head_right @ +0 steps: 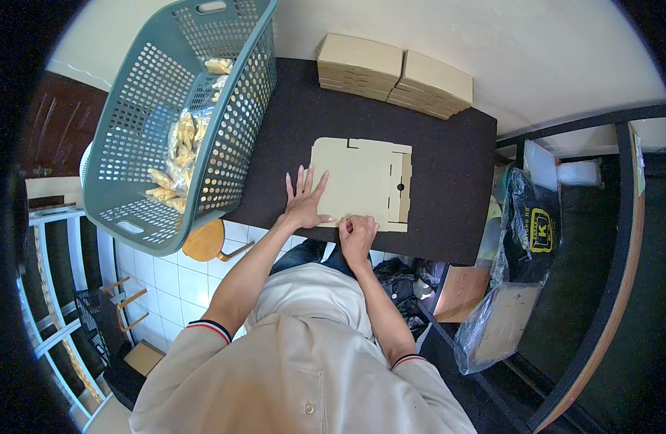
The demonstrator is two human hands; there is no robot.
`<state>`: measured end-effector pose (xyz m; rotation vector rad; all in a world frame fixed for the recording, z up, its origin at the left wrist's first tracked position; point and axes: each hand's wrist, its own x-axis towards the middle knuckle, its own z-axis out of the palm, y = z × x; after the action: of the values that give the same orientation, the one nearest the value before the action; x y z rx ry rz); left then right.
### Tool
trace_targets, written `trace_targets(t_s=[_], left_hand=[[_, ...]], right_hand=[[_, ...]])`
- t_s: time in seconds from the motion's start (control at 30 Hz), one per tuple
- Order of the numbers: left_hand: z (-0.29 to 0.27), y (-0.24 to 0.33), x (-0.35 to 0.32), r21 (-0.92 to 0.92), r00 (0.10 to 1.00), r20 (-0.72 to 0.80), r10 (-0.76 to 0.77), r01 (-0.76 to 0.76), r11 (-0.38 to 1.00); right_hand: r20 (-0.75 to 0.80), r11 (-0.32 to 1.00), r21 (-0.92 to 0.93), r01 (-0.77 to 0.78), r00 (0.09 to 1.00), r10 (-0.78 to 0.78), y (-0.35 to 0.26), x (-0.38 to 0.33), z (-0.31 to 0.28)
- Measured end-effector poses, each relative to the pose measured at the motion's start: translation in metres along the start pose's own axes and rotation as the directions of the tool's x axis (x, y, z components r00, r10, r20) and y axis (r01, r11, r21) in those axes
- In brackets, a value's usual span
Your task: Manually assemble and fold cardboard boxes for product packaging.
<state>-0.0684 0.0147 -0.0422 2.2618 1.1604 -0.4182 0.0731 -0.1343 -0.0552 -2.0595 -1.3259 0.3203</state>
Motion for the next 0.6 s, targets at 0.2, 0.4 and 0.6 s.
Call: trace_targets(t_s=[0.2,0.4,0.6], left_hand=[[-0.0013,0.0007,-0.0014,0.004,1.000,-0.002,0.000,0.000,1.000],[-0.0039,0.0015,-0.0030,-0.007,1.000,0.010,-0.007,0.007,1.000],[-0.0059,0.0018,-0.0031,-0.017,1.000,0.014,-0.004,0.004,1.000]], right_hand=[[-0.020,1.000,-0.012,0.008,1.000,-0.009,0.0013,0.0007,0.0040],[-0.007,1.000,0.008,-0.004,1.000,0.004,0.0040,0.0022,0.0041],[0.022,1.000,0.006,-0.017,1.000,0.017,0.0044,0.0074,0.0025]])
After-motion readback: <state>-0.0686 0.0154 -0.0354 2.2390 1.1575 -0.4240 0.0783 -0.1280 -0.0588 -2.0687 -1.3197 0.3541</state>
